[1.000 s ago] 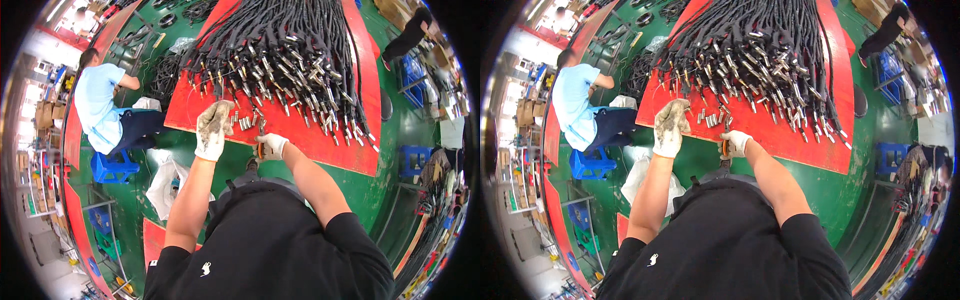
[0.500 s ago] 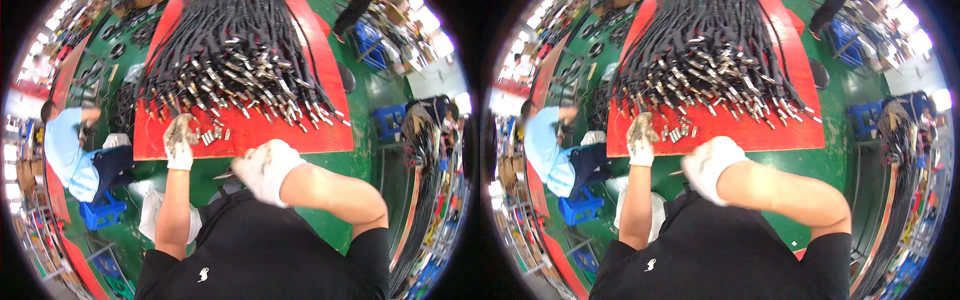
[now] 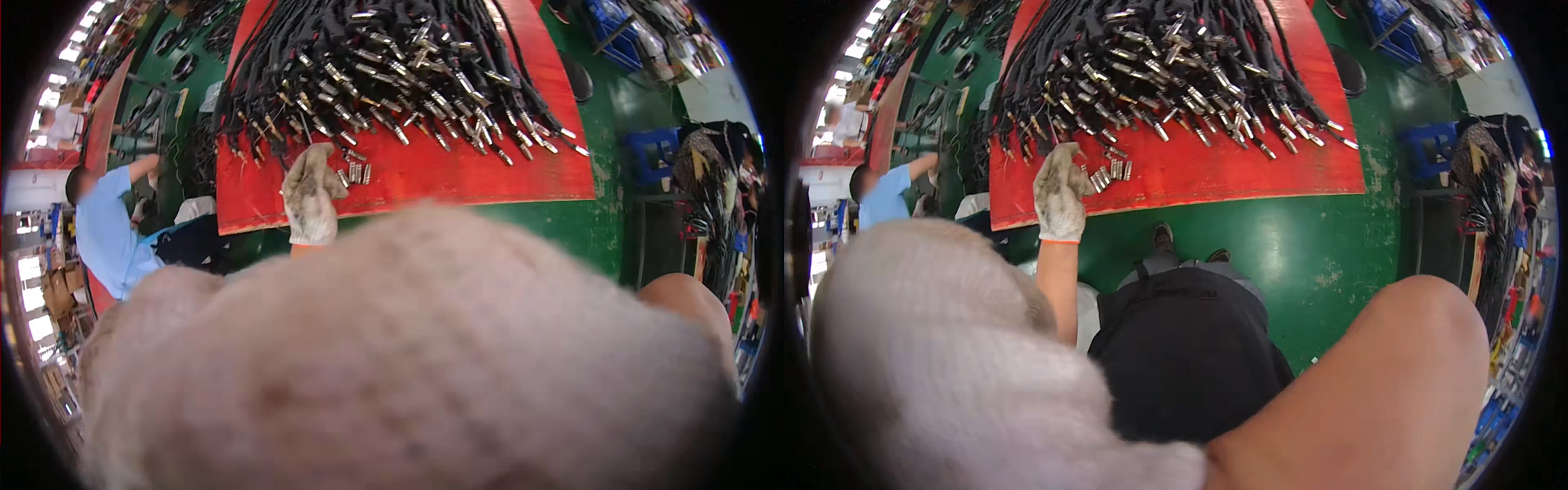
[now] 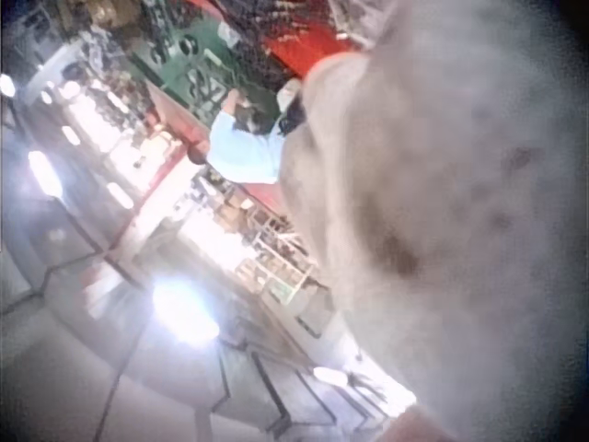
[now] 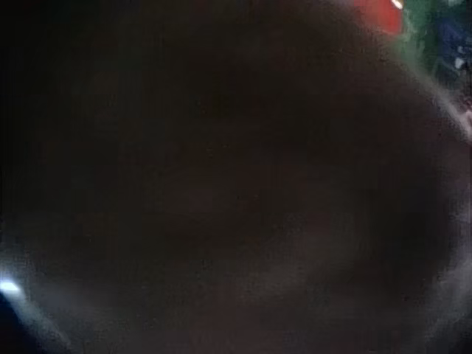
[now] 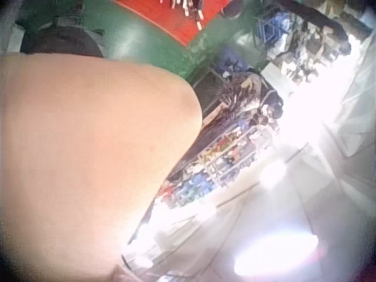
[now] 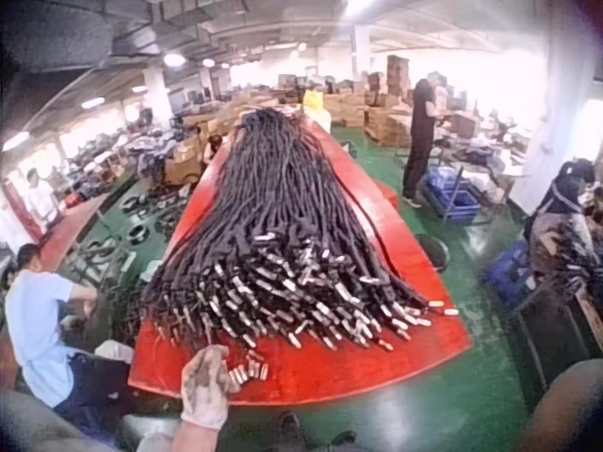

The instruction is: Assembling welding torch cable leads and connectors on a production line.

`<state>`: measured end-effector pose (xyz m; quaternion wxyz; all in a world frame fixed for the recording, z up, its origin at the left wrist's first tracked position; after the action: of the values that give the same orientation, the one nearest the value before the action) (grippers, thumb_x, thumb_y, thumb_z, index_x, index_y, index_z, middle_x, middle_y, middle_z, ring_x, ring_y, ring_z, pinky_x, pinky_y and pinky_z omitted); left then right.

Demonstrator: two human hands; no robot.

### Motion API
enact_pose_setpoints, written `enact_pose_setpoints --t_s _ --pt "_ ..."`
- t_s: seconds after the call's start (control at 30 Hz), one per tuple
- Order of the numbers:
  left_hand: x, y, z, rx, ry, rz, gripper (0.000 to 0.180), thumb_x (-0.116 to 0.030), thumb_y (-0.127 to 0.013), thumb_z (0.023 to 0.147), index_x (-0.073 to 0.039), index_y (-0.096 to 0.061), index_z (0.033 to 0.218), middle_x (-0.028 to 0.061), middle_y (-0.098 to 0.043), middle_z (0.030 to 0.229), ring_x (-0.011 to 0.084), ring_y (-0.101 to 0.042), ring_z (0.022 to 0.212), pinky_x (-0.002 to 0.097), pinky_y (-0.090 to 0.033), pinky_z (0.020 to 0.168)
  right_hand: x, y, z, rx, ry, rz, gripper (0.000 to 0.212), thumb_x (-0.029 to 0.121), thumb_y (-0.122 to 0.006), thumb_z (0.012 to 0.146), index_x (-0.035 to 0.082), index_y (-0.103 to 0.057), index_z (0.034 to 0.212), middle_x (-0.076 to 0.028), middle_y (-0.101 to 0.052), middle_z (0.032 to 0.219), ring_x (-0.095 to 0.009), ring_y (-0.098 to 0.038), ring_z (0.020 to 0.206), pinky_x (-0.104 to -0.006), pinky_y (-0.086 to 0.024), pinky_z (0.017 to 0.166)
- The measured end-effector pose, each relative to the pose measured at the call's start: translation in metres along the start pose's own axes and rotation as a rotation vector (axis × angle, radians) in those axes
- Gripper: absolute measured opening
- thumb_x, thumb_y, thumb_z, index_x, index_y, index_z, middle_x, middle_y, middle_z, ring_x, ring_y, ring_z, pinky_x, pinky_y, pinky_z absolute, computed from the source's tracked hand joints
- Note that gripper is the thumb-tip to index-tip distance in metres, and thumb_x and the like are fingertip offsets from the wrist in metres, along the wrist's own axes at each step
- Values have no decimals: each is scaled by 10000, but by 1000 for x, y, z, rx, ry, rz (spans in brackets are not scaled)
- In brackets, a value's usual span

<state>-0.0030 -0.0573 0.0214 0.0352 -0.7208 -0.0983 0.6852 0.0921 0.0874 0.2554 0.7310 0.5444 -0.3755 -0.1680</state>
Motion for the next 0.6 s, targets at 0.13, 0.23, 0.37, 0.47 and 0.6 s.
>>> enact_pose_setpoints --t_s 0.13,0.23,0.37,0.47,0.6 --pt "1 -1 -6 -9 3 -25 368 -330 -572 1046 19 -645 1138 -59 -389 606 56 -351 502 243 -357 492 -6 -8 1 20 12 92 163 186 -668 807 28 -676 849 -131 -688 800 -304 -685 753 -421 -552 679" --pt "0 4 -17 -123 -127 -36 396 -347 -571 1043 28 -637 1150 -53 -383 594 60 -356 507 245 -377 507 -16 -8 0 34 3 136 171 191 -667 810 27 -674 859 -135 -685 811 -307 -684 768 -420 -553 690" --pt "-2 31 -17 -16 -91 169 564 -514 -536 1026 15 -620 1201 -36 -448 625 76 -445 537 267 -443 565 -25 -7 0 55 17 210 182 197 -667 814 24 -671 872 -139 -681 827 -310 -682 789 -419 -553 705" --pt "8 15 -18 73 -291 289 667 -620 -521 992 -11 -617 1246 -14 -558 695 73 -580 600 248 -474 598 -23 -6 17 47 77 292 191 201 -666 816 22 -669 882 -142 -678 839 -312 -681 804 -418 -554 716" --pt "3 -6 -17 40 -275 229 537 -479 -559 1029 25 -630 1197 -46 -490 638 48 -479 538 225 -426 540 -31 -5 26 49 107 387 202 208 -666 820 20 -666 895 -146 -675 854 -316 -680 824 -417 -555 731"
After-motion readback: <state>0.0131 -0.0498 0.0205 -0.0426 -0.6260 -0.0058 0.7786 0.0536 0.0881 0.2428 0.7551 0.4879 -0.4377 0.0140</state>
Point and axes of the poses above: each hand's wrist, its own z-axis towards the middle knuckle, its own y-axis out of the back of the hand, x = y × z, the point moved 4 cm from there along z, towards the middle knuckle
